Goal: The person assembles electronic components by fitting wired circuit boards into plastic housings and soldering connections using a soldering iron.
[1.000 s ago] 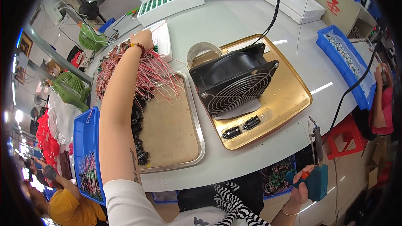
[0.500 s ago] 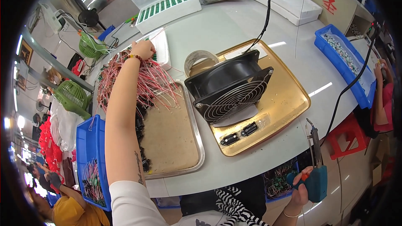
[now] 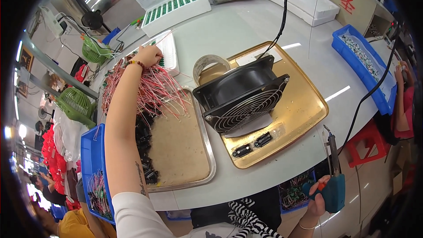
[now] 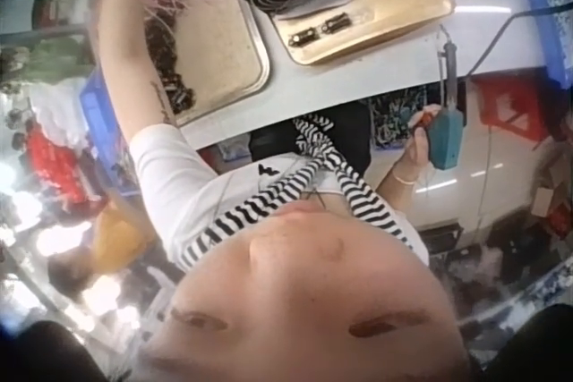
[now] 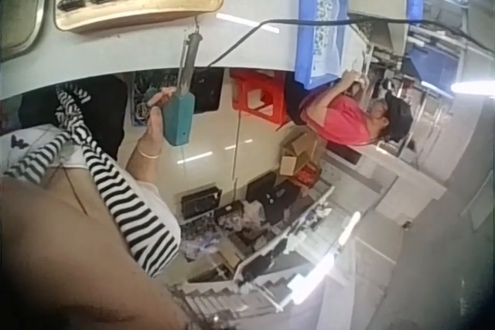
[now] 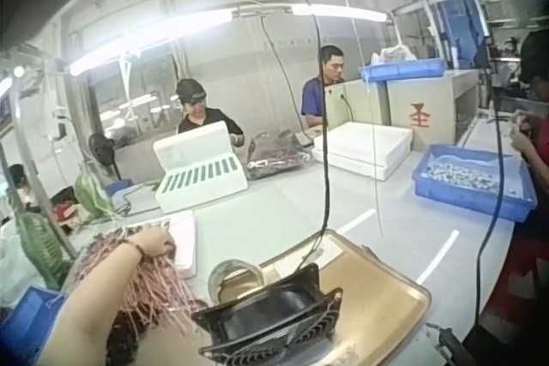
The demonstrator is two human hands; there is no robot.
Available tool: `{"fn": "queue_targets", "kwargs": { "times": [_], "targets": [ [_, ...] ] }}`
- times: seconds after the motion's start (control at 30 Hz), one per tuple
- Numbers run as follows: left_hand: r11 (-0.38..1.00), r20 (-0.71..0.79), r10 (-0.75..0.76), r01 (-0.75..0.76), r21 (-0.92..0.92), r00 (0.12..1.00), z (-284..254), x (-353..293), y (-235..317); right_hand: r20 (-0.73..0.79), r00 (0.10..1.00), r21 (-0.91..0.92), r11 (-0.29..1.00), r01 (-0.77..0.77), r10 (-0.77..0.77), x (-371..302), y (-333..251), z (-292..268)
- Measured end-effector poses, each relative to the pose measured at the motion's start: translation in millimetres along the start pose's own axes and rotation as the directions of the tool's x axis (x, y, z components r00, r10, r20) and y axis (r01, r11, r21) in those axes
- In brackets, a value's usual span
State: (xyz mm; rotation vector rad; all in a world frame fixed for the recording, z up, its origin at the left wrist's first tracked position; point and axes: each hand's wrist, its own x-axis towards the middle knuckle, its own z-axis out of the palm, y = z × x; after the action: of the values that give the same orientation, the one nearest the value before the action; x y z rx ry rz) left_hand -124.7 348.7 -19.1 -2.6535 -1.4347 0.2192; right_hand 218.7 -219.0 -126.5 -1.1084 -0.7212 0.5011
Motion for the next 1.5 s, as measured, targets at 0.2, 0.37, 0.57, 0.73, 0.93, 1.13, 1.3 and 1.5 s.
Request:
{"fn": "queue_targets", "kwargs": {
  "times": [0.2,0.37,0.57,0.73,0.93,1.13,1.3,1.5],
  "targets": [
    [0.952,-0.035,0.185,-0.170,0.256,0.982,-3.2,2.1,9.0,-0.011,1.000,0.010,1.000,0.001,-0.001,-0.9,0.1,1.1],
    [0.917,0.049,0.200,-0.205,0.342,0.979,-15.7,7.0,20.4,-0.030,1.000,0.004,1.000,0.010,-0.010,-1.8,-1.6,4.8],
    [0.820,-0.061,0.383,-0.309,0.482,0.922,-9.6,2.2,8.2,-0.021,1.000,0.008,1.000,0.009,-0.009,-4.8,2.1,-4.9],
    [0.907,-0.413,0.371,-0.230,0.352,0.832,-47.0,-14.6,6.1,-0.011,1.000,0.018,1.000,0.019,-0.019,-5.0,0.2,-10.3],
    [0.532,-0.743,-0.484,-0.518,-0.669,0.463,-84.5,-30.3,-39.1,0.010,1.000,0.075,0.997,0.007,-0.008,-4.7,1.4,-1.8],
    [0.250,-0.711,-0.517,-0.710,-0.659,0.477,-130.1,-83.3,44.8,0.009,1.000,0.076,0.997,0.008,-0.009,-12.1,-7.4,-0.6],
    [0.203,-0.742,-0.503,-0.775,-0.599,0.442,-139.3,-135.2,64.6,0.033,0.999,0.082,0.997,0.003,-0.006,-16.2,-11.5,-0.4],
    [0.138,-0.405,-0.304,-0.381,-0.914,0.862,-79.6,-204.9,139.8,0.092,0.993,0.111,0.992,0.058,-0.068,-20.4,-6.7,-7.3]
  ]
}}
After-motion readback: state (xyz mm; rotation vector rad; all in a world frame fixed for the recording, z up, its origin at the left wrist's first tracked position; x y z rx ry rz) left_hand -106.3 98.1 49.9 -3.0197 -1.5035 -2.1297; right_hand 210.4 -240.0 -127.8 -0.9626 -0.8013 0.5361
